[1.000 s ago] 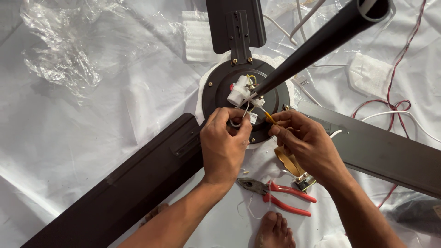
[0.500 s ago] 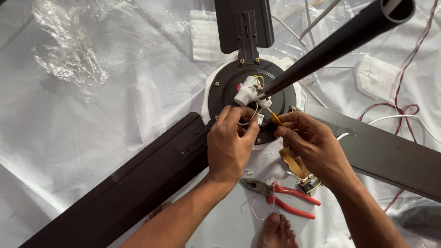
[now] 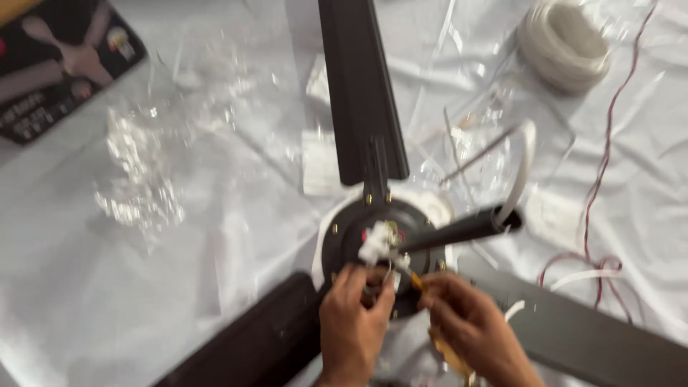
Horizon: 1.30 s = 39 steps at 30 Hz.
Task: Assembling a ceiling fan motor and blades and connecting electrical wiring using pliers and a screwdriver.
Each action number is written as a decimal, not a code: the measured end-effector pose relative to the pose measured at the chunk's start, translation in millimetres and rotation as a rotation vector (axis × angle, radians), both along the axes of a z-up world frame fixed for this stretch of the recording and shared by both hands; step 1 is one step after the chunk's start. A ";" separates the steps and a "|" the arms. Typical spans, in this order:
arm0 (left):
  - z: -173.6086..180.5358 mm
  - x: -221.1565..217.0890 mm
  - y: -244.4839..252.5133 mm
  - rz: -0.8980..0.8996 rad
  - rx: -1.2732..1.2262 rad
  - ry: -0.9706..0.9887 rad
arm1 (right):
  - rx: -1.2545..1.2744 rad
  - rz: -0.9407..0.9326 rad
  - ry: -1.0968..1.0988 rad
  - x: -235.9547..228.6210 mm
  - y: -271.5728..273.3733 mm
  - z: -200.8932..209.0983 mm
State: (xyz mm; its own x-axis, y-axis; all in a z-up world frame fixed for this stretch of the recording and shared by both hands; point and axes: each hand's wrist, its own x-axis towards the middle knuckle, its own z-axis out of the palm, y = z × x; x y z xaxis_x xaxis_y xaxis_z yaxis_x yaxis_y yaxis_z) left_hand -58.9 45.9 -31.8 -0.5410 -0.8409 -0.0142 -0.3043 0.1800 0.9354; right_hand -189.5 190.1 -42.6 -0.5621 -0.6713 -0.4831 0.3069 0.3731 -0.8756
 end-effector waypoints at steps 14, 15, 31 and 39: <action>3.6 -5.0 -3.4 0.021 0.010 -0.043 | 0.080 0.013 -0.046 -4.2 -6.6 2.5; 4.0 -5.1 -4.0 0.016 0.001 -0.056 | 0.047 0.004 -0.080 -4.2 -5.7 1.6; -6.1 2.3 -3.1 -0.062 -0.271 0.104 | 0.104 0.034 -0.016 -1.0 -11.1 17.7; 5.3 0.5 -5.5 -0.033 -0.142 0.002 | 0.153 0.041 0.058 3.6 -16.2 27.9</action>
